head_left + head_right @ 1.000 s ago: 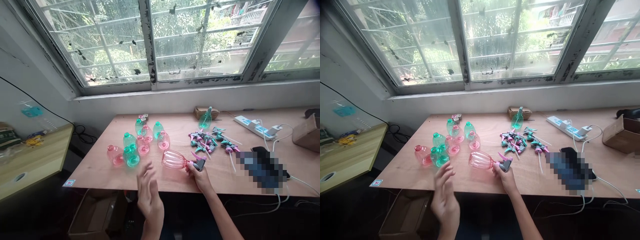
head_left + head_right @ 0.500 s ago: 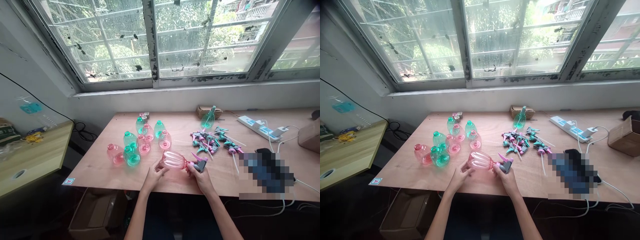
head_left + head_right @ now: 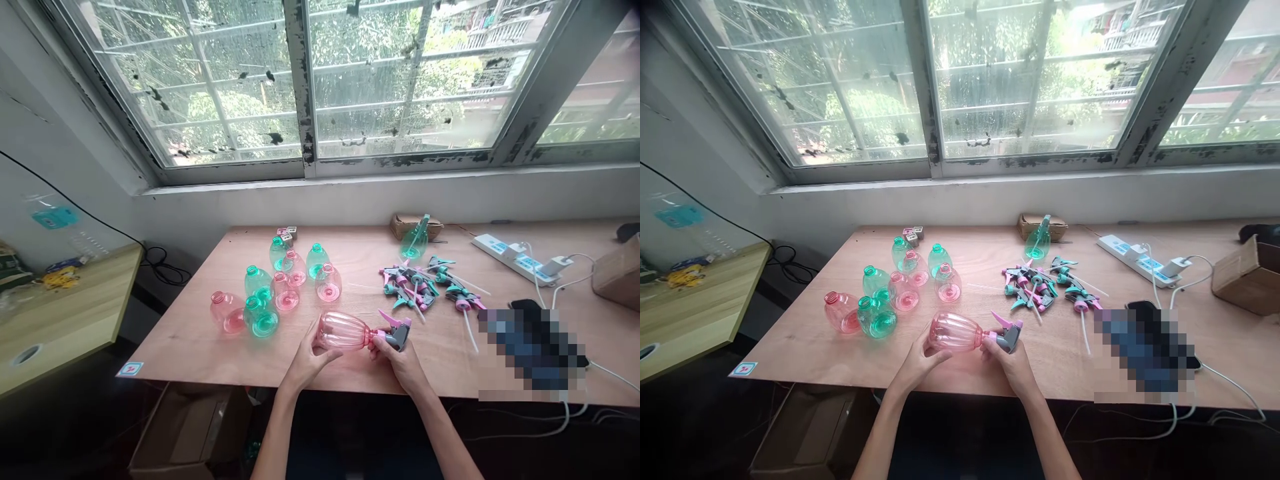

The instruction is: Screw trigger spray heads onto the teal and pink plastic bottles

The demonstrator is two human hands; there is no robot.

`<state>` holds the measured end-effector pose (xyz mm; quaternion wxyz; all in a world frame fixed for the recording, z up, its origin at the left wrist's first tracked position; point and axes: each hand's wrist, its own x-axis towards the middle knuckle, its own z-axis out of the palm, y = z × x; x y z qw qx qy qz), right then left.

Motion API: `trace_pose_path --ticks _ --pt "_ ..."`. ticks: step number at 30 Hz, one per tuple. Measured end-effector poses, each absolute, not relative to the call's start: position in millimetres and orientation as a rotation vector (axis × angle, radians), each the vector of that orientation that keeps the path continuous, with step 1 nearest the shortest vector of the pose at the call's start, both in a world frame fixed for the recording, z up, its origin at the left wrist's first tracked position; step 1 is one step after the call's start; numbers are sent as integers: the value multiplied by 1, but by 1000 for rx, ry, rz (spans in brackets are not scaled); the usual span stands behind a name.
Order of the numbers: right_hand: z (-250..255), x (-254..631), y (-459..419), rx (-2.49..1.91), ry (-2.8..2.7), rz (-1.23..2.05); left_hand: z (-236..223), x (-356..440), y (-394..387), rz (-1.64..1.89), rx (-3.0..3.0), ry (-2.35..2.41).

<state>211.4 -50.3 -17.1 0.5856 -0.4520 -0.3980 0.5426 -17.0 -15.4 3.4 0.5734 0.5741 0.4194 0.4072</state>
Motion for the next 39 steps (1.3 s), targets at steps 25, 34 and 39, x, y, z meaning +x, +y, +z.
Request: trace_pose_path --ticks 25,34,39 --pt "-22 211 -50 -1061 -895 1264 5 -17 -21 932 1436 1051" --pt "-19 210 -49 -1052 -876 1270 4 -19 -19 937 1446 1006" --pt "-18 209 -49 -1064 -859 1269 0 -20 -17 927 1429 1009"
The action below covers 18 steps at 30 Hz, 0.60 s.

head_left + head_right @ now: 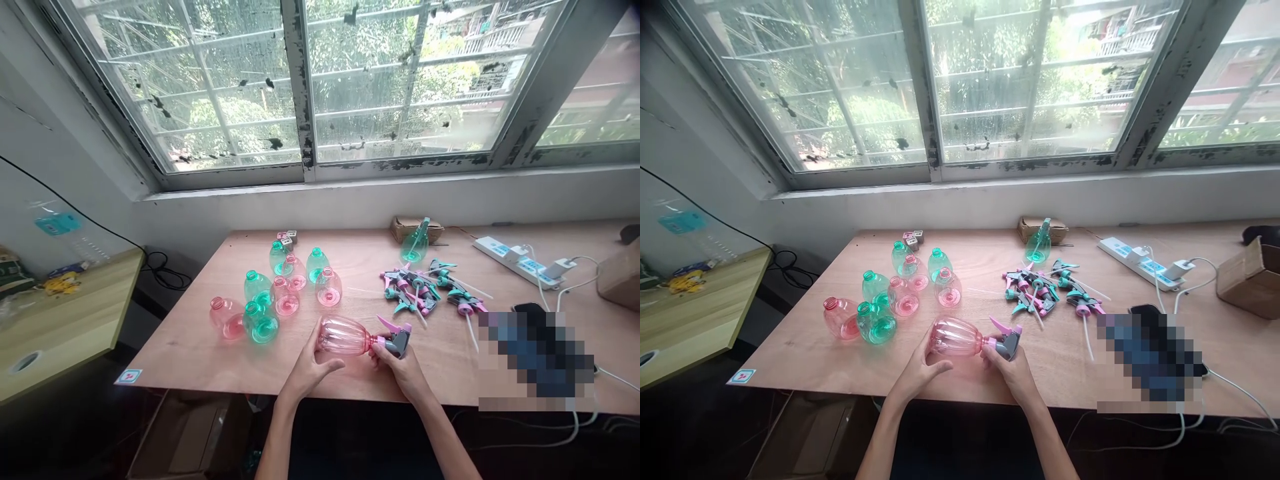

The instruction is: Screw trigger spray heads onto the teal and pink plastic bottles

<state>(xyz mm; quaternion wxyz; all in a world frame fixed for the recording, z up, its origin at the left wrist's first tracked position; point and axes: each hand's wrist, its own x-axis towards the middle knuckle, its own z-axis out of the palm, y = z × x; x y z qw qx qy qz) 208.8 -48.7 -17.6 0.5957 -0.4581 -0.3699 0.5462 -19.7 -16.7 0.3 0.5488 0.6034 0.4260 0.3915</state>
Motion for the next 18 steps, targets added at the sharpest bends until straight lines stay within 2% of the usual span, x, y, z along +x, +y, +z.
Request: trace_pose_path --ticks 18 --pt "-14 209 -48 -1086 -873 1266 2 -18 -16 920 1406 1046"
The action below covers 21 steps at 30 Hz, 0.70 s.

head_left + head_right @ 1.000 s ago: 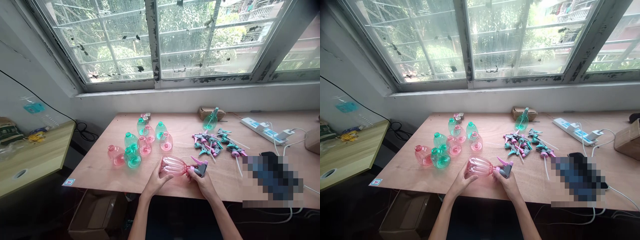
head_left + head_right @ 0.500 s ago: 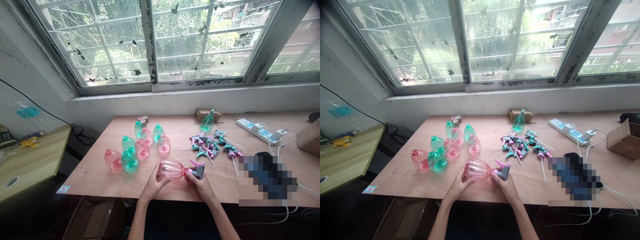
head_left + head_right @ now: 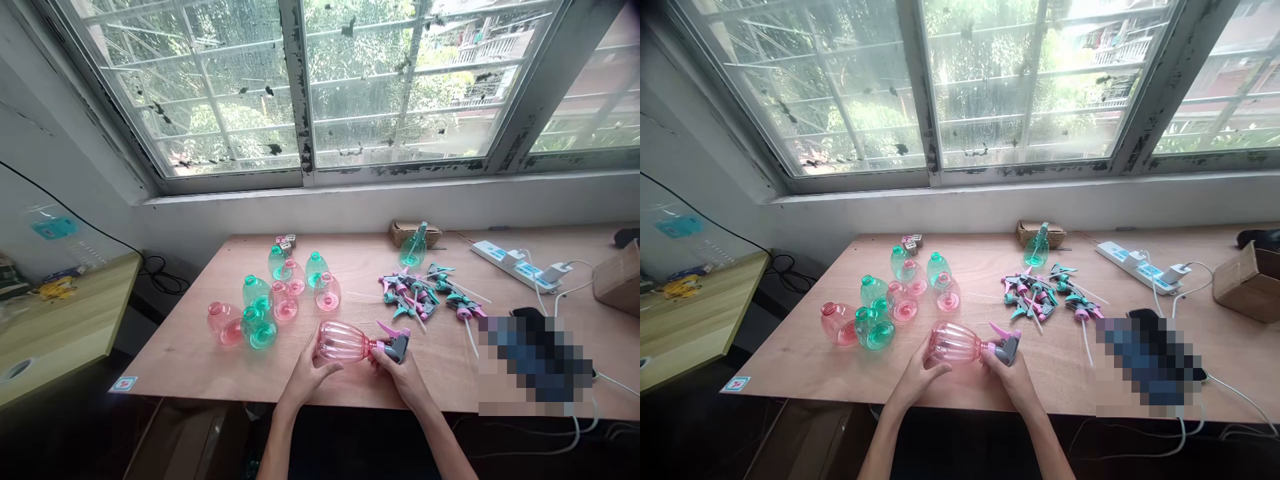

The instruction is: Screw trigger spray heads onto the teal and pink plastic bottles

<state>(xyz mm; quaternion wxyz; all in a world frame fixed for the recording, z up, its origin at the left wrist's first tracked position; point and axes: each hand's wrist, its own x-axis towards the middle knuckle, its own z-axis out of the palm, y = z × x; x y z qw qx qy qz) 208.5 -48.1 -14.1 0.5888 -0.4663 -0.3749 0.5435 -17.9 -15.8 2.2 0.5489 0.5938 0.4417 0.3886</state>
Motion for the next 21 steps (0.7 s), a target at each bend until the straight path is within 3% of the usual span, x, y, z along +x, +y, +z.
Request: trace_pose_path --ticks 21 --pt "-19 208 -48 -1061 -867 1290 6 -19 -21 959 1444 1008"
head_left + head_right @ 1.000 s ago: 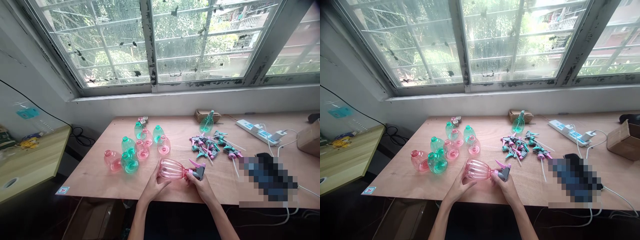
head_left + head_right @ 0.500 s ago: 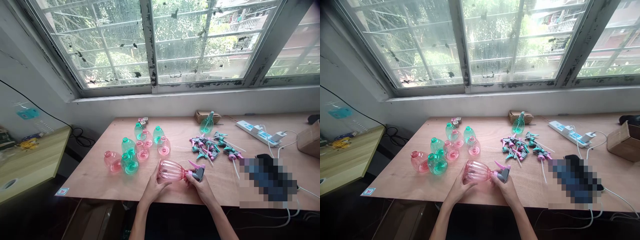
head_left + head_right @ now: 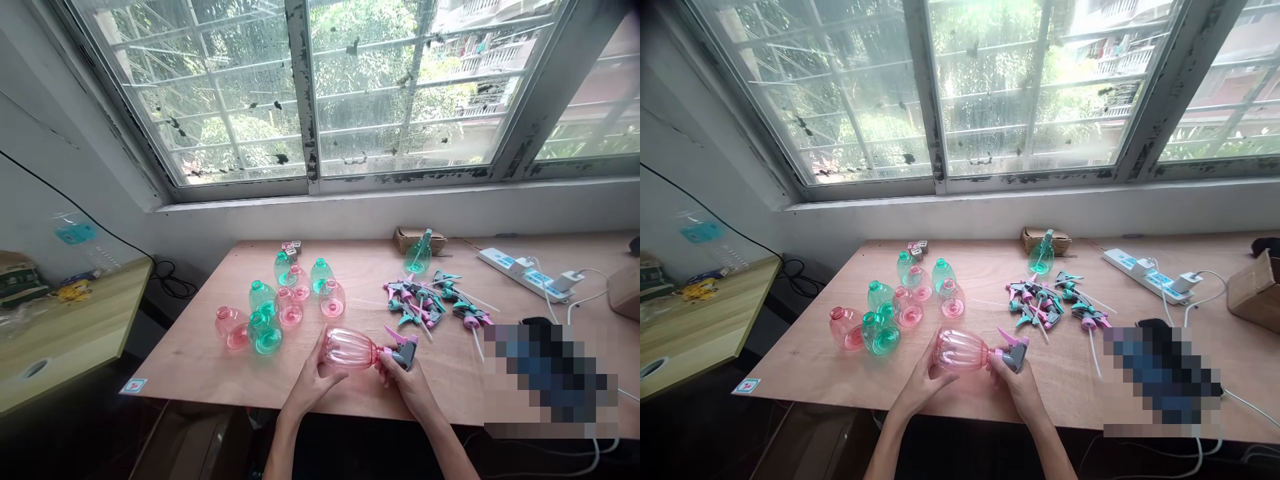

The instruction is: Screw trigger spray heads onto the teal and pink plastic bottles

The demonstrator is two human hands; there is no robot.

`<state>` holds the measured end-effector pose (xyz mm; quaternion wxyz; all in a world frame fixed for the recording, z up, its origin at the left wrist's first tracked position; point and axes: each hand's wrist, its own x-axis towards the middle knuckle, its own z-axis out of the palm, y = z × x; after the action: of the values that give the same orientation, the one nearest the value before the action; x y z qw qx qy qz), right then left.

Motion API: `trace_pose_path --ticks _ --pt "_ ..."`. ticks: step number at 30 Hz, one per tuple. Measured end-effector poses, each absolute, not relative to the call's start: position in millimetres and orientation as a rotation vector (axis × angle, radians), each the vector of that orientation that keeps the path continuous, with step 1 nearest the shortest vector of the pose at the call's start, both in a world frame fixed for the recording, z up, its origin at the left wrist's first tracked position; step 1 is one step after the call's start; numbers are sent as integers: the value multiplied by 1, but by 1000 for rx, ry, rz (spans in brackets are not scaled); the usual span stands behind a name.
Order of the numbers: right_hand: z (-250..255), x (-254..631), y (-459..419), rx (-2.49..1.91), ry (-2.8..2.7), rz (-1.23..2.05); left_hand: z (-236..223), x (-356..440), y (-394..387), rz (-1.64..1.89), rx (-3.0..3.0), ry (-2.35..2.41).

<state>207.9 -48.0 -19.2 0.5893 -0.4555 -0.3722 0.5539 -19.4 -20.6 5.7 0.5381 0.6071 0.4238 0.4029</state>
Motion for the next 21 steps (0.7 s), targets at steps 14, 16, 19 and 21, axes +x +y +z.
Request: trace_pose_path --ticks 14,16,19,21 --pt "-23 206 -46 -1060 -906 1292 0 -21 -19 948 1455 1021" --pt "-22 206 -46 -1054 -907 1296 -1 -21 -19 956 1432 1021" --pt "-21 205 -46 -1058 -898 1300 -4 -21 -17 967 1408 994" --pt "-21 204 -45 -1066 -890 1299 -4 -21 -17 970 1417 989"
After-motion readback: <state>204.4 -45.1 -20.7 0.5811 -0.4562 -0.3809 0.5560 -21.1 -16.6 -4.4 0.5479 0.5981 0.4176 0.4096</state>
